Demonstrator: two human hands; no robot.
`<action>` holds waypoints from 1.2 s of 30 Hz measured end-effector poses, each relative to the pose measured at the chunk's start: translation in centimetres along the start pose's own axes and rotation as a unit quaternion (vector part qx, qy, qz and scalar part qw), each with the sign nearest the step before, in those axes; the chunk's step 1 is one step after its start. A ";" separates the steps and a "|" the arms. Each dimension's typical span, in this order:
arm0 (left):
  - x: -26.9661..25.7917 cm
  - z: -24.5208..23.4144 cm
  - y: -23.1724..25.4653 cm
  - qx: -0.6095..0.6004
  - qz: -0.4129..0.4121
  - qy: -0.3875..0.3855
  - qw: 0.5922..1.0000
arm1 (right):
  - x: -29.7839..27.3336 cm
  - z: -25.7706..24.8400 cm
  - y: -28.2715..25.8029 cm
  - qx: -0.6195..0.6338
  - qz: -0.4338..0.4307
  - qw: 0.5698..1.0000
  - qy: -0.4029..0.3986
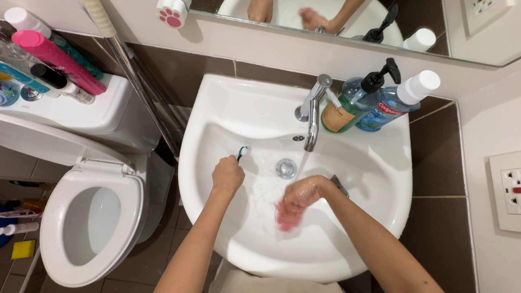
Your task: The person cleans a bathroom sink using a toothbrush and a sponge. They scrub the basin and faucet area, rinse the tools under running water, and wipe the sink surface.
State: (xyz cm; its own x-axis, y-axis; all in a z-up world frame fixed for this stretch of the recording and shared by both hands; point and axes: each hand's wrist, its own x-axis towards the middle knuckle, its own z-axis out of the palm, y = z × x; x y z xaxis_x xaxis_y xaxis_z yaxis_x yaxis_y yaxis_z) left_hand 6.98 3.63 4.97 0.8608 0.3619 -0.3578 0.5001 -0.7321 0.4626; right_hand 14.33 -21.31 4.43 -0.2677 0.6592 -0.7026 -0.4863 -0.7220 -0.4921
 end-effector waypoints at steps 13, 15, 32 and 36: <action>-0.3 1.9 0.9 0.041 0.038 -0.015 0.998 | 0.2 1.1 -3.5 0.398 -0.341 0.826 0.209; -0.3 2.2 1.0 0.033 0.051 -0.027 0.998 | -0.5 1.4 -3.1 0.332 -0.333 0.877 0.092; -1.3 5.0 11.3 -0.091 0.129 -0.121 0.980 | -3.2 -0.9 9.6 -0.369 0.056 0.719 0.586; -0.7 3.8 8.1 -0.046 0.037 -0.092 0.994 | 0.6 -0.5 6.7 -0.311 -0.071 0.733 0.600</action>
State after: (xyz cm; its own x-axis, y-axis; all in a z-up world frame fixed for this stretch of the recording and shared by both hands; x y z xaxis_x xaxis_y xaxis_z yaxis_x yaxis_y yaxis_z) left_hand 10.06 -4.78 5.86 0.8684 0.1907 -0.4577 0.4491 -0.6937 0.5631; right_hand 11.36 -25.80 0.44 0.8555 0.3472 -0.3842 0.1358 -0.8664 -0.4806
